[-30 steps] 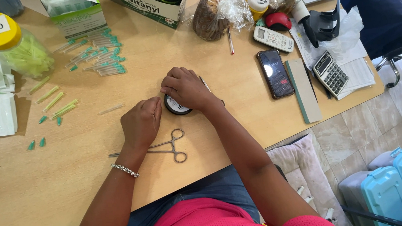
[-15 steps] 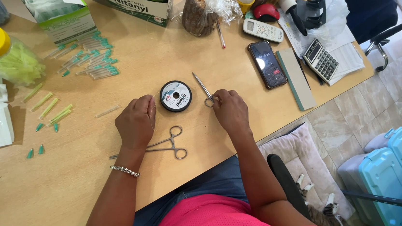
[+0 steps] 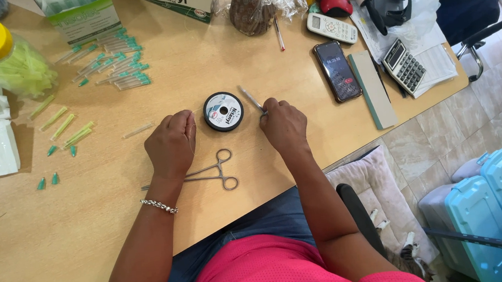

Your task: Threading a thin filament through plastic needle hubs and cutting it to length using scissors.

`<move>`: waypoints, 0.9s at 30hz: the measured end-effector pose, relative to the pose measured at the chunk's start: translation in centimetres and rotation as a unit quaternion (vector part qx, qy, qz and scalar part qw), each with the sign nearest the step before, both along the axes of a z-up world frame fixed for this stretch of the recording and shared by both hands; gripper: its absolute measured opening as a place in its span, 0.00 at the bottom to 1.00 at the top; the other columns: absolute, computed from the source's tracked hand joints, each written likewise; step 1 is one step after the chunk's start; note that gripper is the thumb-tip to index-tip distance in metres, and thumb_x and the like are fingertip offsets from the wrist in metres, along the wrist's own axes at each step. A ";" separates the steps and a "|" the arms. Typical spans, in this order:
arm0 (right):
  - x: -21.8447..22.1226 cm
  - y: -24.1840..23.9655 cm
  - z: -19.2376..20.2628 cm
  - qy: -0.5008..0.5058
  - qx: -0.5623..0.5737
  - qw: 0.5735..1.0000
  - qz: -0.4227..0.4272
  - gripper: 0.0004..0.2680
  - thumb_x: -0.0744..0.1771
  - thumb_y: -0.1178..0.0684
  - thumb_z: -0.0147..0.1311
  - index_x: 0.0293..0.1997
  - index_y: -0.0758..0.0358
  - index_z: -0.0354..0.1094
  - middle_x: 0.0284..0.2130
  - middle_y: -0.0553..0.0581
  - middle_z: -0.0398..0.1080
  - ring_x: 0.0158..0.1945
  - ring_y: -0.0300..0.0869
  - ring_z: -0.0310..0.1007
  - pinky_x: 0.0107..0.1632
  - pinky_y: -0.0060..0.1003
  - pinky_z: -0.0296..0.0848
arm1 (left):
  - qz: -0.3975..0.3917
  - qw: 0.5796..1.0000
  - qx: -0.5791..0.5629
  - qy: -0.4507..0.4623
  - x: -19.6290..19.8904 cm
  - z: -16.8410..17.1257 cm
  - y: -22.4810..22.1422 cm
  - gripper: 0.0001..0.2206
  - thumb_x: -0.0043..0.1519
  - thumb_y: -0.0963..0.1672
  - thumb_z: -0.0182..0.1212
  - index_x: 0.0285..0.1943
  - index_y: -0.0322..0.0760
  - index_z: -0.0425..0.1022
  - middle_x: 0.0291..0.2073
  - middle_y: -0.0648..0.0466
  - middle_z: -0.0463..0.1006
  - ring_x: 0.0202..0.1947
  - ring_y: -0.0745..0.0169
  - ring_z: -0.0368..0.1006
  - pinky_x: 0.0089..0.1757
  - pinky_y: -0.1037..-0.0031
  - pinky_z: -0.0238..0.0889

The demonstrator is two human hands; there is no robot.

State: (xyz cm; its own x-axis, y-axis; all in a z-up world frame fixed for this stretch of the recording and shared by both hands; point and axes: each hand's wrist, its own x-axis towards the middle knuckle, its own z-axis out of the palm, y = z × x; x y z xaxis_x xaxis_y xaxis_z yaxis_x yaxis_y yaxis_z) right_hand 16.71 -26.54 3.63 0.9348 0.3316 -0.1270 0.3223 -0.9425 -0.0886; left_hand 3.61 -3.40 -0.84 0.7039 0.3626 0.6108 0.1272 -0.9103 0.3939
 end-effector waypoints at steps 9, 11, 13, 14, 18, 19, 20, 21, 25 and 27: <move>0.1 -0.1 1.5 0.059 -0.042 0.997 0.025 0.13 0.65 0.52 0.50 0.56 0.51 0.63 0.39 0.60 0.74 0.45 0.56 0.80 0.46 0.51 0.75 | 0.006 1.000 0.001 0.000 -0.1 0.2 0.0 0.05 0.69 0.48 0.62 0.44 0.51 0.80 0.23 0.60 0.73 0.25 0.60 0.79 0.28 0.73 0.72; 0.4 -0.3 1.0 0.033 -0.043 0.998 0.037 0.12 0.65 0.52 0.51 0.55 0.52 0.65 0.38 0.60 0.74 0.43 0.56 0.80 0.44 0.51 0.75 | 0.004 1.000 0.001 0.000 0.0 0.1 0.1 0.05 0.69 0.48 0.61 0.45 0.51 0.81 0.23 0.60 0.74 0.25 0.60 0.79 0.29 0.73 0.72; 0.2 -0.2 0.8 0.010 -0.045 0.998 0.051 0.11 0.65 0.52 0.53 0.53 0.53 0.67 0.37 0.60 0.74 0.41 0.56 0.80 0.42 0.50 0.75 | 0.002 1.000 0.000 0.002 -0.2 0.0 0.1 0.05 0.70 0.49 0.61 0.45 0.51 0.81 0.23 0.60 0.74 0.26 0.61 0.79 0.29 0.73 0.72; 0.0 -0.2 0.9 -0.005 -0.031 0.999 0.045 0.09 0.66 0.52 0.52 0.51 0.53 0.68 0.37 0.60 0.74 0.42 0.56 0.80 0.43 0.50 0.75 | 0.003 1.000 -0.006 -0.001 -0.1 0.0 0.1 0.05 0.69 0.48 0.61 0.44 0.51 0.80 0.23 0.60 0.74 0.26 0.59 0.79 0.29 0.72 0.72; -1.8 1.0 3.9 0.015 0.078 0.997 0.005 0.07 0.67 0.51 0.48 0.46 0.56 0.64 0.36 0.65 0.77 0.42 0.60 0.80 0.45 0.55 0.74 | 0.006 1.000 -0.018 -0.004 -0.1 0.2 0.0 0.04 0.69 0.48 0.62 0.43 0.50 0.80 0.23 0.59 0.74 0.25 0.58 0.79 0.28 0.71 0.72; -2.3 1.3 4.2 0.015 0.077 0.997 0.006 0.07 0.67 0.51 0.48 0.46 0.56 0.64 0.36 0.65 0.77 0.42 0.60 0.80 0.45 0.55 0.74 | 0.006 1.000 -0.018 -0.004 -0.1 0.2 0.0 0.04 0.69 0.48 0.62 0.43 0.50 0.80 0.23 0.59 0.74 0.25 0.58 0.79 0.28 0.71 0.72; -2.9 1.5 4.5 0.168 0.273 0.947 0.005 0.08 0.67 0.49 0.55 0.43 0.60 0.67 0.30 0.63 0.76 0.31 0.47 0.71 0.33 0.39 0.63 | 0.004 1.000 -0.015 -0.002 -0.1 0.1 0.0 0.04 0.69 0.48 0.62 0.43 0.51 0.80 0.23 0.59 0.74 0.25 0.58 0.79 0.29 0.71 0.72; -3.5 1.8 4.8 0.309 0.452 0.837 0.005 0.11 0.68 0.47 0.62 0.40 0.64 0.70 0.24 0.60 0.75 0.21 0.33 0.61 0.21 0.23 0.53 | 0.003 1.000 -0.012 -0.001 -0.1 0.1 0.0 0.04 0.69 0.48 0.61 0.43 0.52 0.79 0.23 0.59 0.73 0.26 0.59 0.79 0.29 0.71 0.72; -5.0 3.5 1.4 0.516 0.482 0.706 -0.052 0.16 0.70 0.39 0.52 0.36 0.65 0.70 0.17 0.63 0.69 0.15 0.35 0.58 0.13 0.20 0.52 | 0.001 1.000 -0.026 -0.001 0.0 0.2 0.0 0.05 0.70 0.48 0.61 0.44 0.50 0.80 0.23 0.59 0.73 0.25 0.58 0.79 0.28 0.71 0.72; -5.1 5.1 1.4 0.554 0.477 0.680 -0.060 0.18 0.70 0.37 0.48 0.34 0.66 0.68 0.15 0.62 0.66 0.13 0.33 0.54 0.11 0.20 0.51 | 0.009 1.000 -0.013 -0.011 0.0 0.3 0.0 0.04 0.68 0.48 0.62 0.43 0.52 0.79 0.23 0.60 0.72 0.26 0.58 0.79 0.28 0.71 0.71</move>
